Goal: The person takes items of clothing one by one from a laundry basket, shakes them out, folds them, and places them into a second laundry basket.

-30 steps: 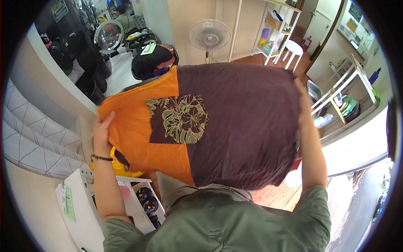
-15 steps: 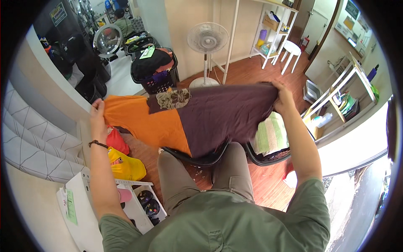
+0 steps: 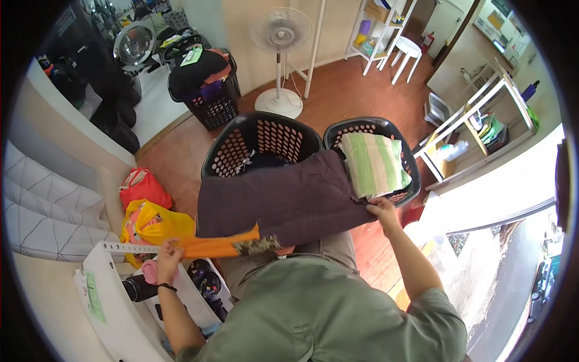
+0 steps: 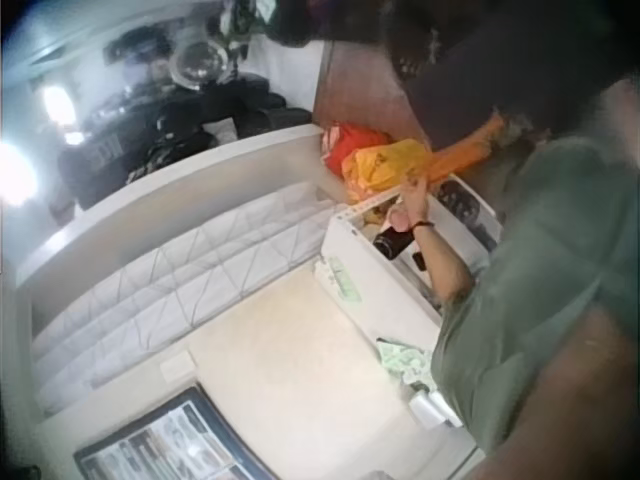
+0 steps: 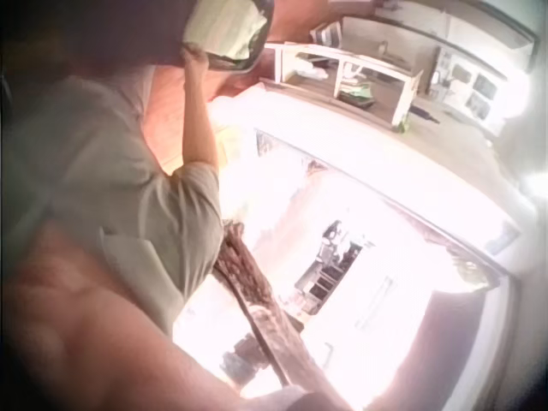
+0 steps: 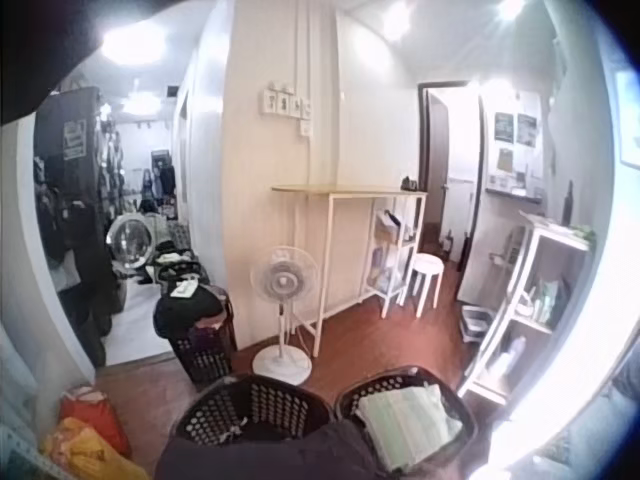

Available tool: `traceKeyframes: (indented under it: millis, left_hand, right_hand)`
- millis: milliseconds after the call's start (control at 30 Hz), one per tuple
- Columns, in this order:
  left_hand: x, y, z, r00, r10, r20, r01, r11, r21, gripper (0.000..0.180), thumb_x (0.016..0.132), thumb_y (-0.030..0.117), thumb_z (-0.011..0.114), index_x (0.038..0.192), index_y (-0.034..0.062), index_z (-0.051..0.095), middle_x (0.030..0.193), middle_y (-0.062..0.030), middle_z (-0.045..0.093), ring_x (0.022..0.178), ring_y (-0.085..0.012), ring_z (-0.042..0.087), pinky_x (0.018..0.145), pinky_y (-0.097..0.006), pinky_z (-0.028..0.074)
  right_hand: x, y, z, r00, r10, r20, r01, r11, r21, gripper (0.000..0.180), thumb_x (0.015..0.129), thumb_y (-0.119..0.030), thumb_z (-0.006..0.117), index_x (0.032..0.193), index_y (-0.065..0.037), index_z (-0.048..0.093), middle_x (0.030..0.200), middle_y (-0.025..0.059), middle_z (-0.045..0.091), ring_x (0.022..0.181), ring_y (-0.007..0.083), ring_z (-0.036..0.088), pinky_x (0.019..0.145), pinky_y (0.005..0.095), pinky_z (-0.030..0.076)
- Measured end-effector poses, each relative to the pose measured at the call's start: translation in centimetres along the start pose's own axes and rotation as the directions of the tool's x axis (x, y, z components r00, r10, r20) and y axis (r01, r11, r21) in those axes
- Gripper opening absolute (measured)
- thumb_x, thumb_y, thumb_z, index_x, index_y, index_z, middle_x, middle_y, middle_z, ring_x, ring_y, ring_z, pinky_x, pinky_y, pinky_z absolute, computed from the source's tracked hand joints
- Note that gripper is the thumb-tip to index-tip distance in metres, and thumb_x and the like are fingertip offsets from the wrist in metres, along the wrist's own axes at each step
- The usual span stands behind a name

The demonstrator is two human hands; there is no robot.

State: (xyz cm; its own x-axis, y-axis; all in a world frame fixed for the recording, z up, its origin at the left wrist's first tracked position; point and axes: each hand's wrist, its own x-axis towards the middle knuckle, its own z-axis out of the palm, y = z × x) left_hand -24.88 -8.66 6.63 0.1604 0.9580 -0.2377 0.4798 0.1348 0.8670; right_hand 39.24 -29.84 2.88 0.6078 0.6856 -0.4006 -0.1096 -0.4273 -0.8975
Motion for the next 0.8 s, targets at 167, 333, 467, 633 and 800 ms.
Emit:
traceKeyframes:
  millis: [167,333,467,633,800]
  left_hand:
    - [-0.7,-2.8,1.2,0.996,-0.089,0.019,0.088,0.894,-0.438,0.030,0.083,0.003,0.064,0.112,0.0071,0.054,0.069,0.0034,0.051,0.060,-0.0064,0.045,0.058,-0.022,0.035]
    - [-0.2,-7.9,1.2,0.970,-0.173,0.172,0.210,0.951,-0.228,0.035,0.083,0.009,0.067,0.114,0.0055,0.053,0.078,-0.0008,0.058,0.067,-0.0111,0.054,0.064,-0.024,0.042]
    - [2.6,-8.2,5.9,0.999,0.026,0.019,-0.030,0.960,0.278,0.049,0.084,0.016,0.070,0.126,-0.0006,0.050,0.103,-0.0163,0.064,0.094,-0.0255,0.064,0.083,-0.036,0.050]
    - [10.9,0.1,12.2,0.965,0.220,-0.142,-0.167,0.934,0.315,0.054,0.089,0.024,0.067,0.131,-0.0035,0.049,0.130,-0.0227,0.056,0.121,-0.0349,0.053,0.103,-0.042,0.041]
    - [17.7,1.9,15.4,0.985,0.102,-0.140,-0.037,0.913,0.407,0.052,0.093,0.026,0.059,0.136,-0.0017,0.046,0.140,-0.0217,0.049,0.130,-0.0360,0.046,0.107,-0.043,0.037]
  right_hand:
    - [-0.9,2.3,-0.5,0.997,0.000,0.073,-0.013,0.982,0.187,0.032,0.084,-0.010,0.075,0.112,-0.004,0.061,0.092,0.0043,0.065,0.077,0.0112,0.062,0.067,0.0254,0.051]
    - [-1.4,2.9,-2.3,0.948,0.189,0.255,-0.211,0.975,0.063,0.036,0.084,-0.009,0.073,0.116,-0.004,0.057,0.099,0.0085,0.066,0.081,0.0135,0.066,0.069,0.0261,0.053]
    - [1.2,4.9,0.5,0.916,-0.376,0.142,0.383,0.709,-0.593,0.043,0.082,-0.022,0.073,0.118,-0.004,0.057,0.100,0.0137,0.066,0.080,0.0228,0.067,0.073,0.0358,0.054]
    - [4.2,-3.2,9.5,0.856,-0.483,0.184,0.447,0.513,-0.733,0.040,0.080,-0.026,0.072,0.115,-0.009,0.062,0.118,0.0141,0.061,0.110,0.0307,0.058,0.094,0.0448,0.045]
    - [10.0,-5.8,15.4,0.698,-0.556,0.452,0.603,0.115,-0.789,0.040,0.082,-0.029,0.069,0.118,-0.012,0.063,0.135,0.0112,0.052,0.127,0.0302,0.045,0.103,0.0471,0.036]
